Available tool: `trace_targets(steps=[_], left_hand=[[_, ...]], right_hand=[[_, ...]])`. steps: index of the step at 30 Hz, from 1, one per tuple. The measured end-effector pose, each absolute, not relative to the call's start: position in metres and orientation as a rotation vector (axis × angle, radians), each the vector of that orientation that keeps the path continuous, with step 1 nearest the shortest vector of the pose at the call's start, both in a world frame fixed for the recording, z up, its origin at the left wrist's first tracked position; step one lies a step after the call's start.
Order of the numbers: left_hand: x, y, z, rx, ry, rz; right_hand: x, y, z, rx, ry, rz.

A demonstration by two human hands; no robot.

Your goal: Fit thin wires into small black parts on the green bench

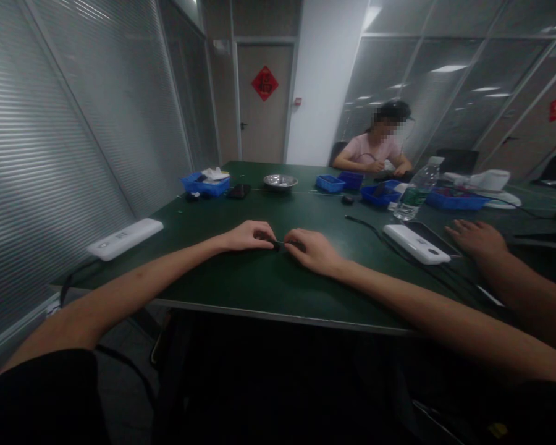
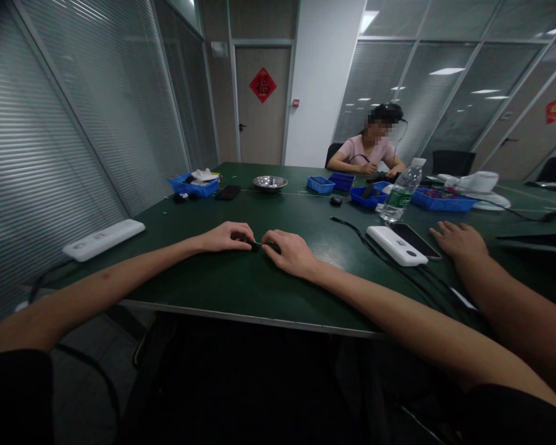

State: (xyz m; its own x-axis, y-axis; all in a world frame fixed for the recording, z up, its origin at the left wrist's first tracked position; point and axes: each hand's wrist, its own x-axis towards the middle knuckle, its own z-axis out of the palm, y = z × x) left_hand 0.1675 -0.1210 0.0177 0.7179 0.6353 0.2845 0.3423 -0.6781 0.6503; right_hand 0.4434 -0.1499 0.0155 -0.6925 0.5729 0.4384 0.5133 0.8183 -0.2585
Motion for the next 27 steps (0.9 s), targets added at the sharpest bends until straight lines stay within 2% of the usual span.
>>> trace_targets(steps=[5,12,15,19,27], left_hand=[[0.143,-0.103,0.019,2.361,0.969,0.661],[0.036,-0.060,0.018,2.323,1.796,0.772],[-0.002,-0.055,0.017,2.331,2.014,0.747],[-0.023,-0.053,0.016,2.362,2.133,0.694],[-0.015,-0.051,0.015,2.403,2.172,0.688]], right_hand=[[0.444,-0.149,0.015,-0.864,-2.456,0.148],[0.445,-0.151,0.018,-0.863,-2.470,0.156],[0.445,-0.151,0.017,-0.859,-2.475,0.157],[0.445,-0.150,0.016,-0.843,-2.481,0.157],[0.445,-0.152,0.018,-0.849,-2.494,0.146]])
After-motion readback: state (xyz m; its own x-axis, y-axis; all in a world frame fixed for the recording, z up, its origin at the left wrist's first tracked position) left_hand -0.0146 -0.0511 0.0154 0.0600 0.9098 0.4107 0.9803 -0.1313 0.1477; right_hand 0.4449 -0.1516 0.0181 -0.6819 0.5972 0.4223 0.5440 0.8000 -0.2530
